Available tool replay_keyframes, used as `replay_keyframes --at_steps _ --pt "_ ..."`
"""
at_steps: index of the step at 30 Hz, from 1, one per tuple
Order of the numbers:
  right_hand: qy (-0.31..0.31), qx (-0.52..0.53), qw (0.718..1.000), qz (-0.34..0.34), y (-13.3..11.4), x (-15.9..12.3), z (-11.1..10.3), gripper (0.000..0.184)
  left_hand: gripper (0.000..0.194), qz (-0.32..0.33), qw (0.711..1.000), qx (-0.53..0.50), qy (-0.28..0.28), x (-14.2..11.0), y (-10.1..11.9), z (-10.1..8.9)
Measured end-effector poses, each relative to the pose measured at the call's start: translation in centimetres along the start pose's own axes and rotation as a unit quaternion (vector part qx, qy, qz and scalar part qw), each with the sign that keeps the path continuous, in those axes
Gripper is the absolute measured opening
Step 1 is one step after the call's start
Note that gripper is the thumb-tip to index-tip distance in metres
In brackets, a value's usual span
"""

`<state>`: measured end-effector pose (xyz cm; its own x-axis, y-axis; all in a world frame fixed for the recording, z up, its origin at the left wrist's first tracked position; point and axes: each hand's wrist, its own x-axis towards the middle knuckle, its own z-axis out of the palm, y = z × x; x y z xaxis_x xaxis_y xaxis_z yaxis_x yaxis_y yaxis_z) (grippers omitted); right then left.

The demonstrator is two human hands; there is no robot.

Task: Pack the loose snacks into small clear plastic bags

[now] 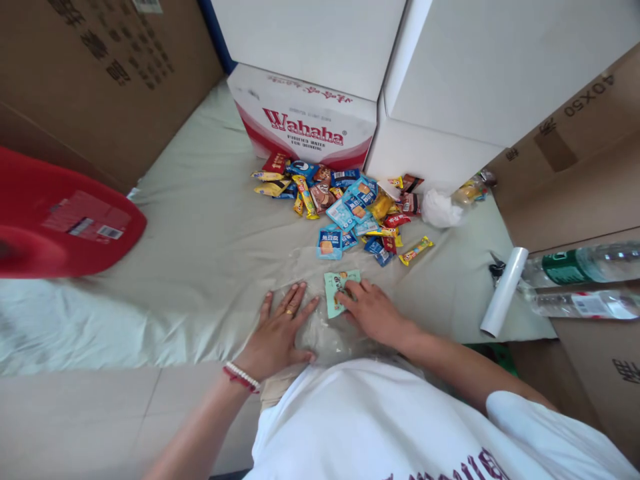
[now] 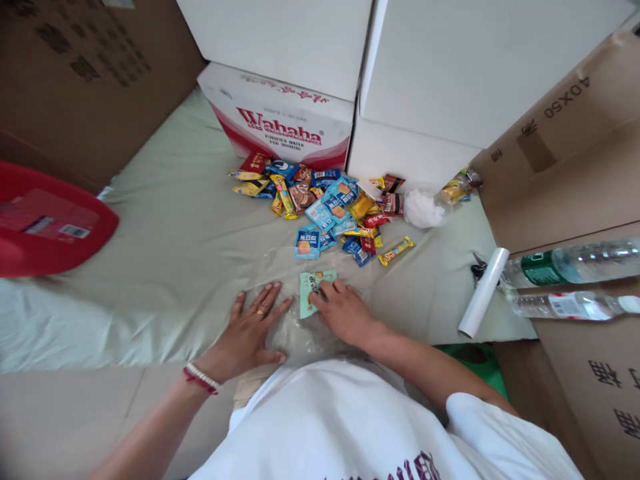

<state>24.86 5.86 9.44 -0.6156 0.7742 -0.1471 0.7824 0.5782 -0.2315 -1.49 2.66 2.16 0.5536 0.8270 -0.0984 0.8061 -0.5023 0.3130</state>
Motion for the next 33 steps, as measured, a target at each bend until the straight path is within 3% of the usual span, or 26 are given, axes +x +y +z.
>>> replay_keyframes --at_steps 2,4,6,8,10,12,14,16,18,20,22,24,26,28,29,30,33 --pt "-0.042 0.034 0.998 -0.023 0.9 0.0 0.4 0.058 0.107 -0.002 1.000 0.001 0.005 -0.6 -0.3 0.2" --pt "-0.039 0.086 0.995 -0.024 3.2 0.3 -1.0 0.057 0.106 -0.007 1.000 0.002 0.013 -1.5 -0.6 0.3" --pt "0.018 0.087 0.996 0.024 6.4 1.5 -3.5 0.044 0.103 -0.010 1.000 0.001 0.028 -2.5 -0.8 0.4" --pt "0.100 0.014 0.991 0.085 9.6 3.9 -5.8 0.038 0.102 -0.011 0.999 -0.008 0.042 -3.4 -0.8 0.4" --pt "0.111 -0.041 0.989 0.088 12.1 6.9 -6.9 0.043 0.103 -0.005 0.999 -0.017 0.049 -4.1 -0.6 0.2" --pt "0.074 -0.063 0.993 0.074 13.6 9.8 -6.7 0.043 0.105 0.010 0.999 -0.022 0.042 -4.5 -0.3 0.1" --pt "0.060 -0.054 0.994 0.074 14.2 11.5 -5.9 0.026 0.105 0.027 0.999 -0.027 0.028 -4.8 0.0 0.0" --pt "0.096 -0.014 0.992 0.079 14.5 11.7 -5.3 0.019 0.104 0.032 0.999 -0.033 0.011 -5.1 0.2 -0.2" --pt "0.179 0.041 0.979 0.088 14.4 10.5 -5.5 0.020 0.102 0.028 0.999 -0.040 -0.008 -5.5 0.1 -0.4" --pt "0.277 0.118 0.946 0.121 13.7 8.3 -6.0 0.024 0.099 0.027 0.998 -0.047 -0.025 -5.9 0.0 -0.6" --pt "0.326 0.264 0.891 0.177 11.9 5.9 -6.0 0.031 0.097 0.030 0.998 -0.048 -0.029 -6.2 0.0 -0.8" --pt "0.273 0.447 0.821 0.228 9.1 4.0 -4.9 0.037 0.096 0.033 0.998 -0.041 -0.015 -6.2 0.0 -0.8" --pt "0.165 0.580 0.758 0.251 5.9 3.0 -2.8 0.044 0.095 0.029 0.999 -0.035 0.011 -6.0 0.0 -0.8" --pt "0.080 0.623 0.736 0.254 3.3 2.7 -0.2 0.047 0.084 0.007 0.999 -0.028 0.040 -5.6 0.1 -0.8" --pt "0.057 0.607 0.752 0.252 2.4 2.8 1.0 0.046 0.075 -0.018 0.998 -0.022 0.055 -5.3 0.1 -0.8" --pt "0.045 0.563 0.787 0.248 1.8 2.9 2.0 0.044 0.065 -0.049 0.996 -0.016 0.069 -5.0 0.0 -0.9" --pt "0.043 0.312 0.923 0.221 1.2 3.0 3.1 0.038 0.052 -0.144 0.984 0.006 0.104 -3.8 -0.2 -1.2"
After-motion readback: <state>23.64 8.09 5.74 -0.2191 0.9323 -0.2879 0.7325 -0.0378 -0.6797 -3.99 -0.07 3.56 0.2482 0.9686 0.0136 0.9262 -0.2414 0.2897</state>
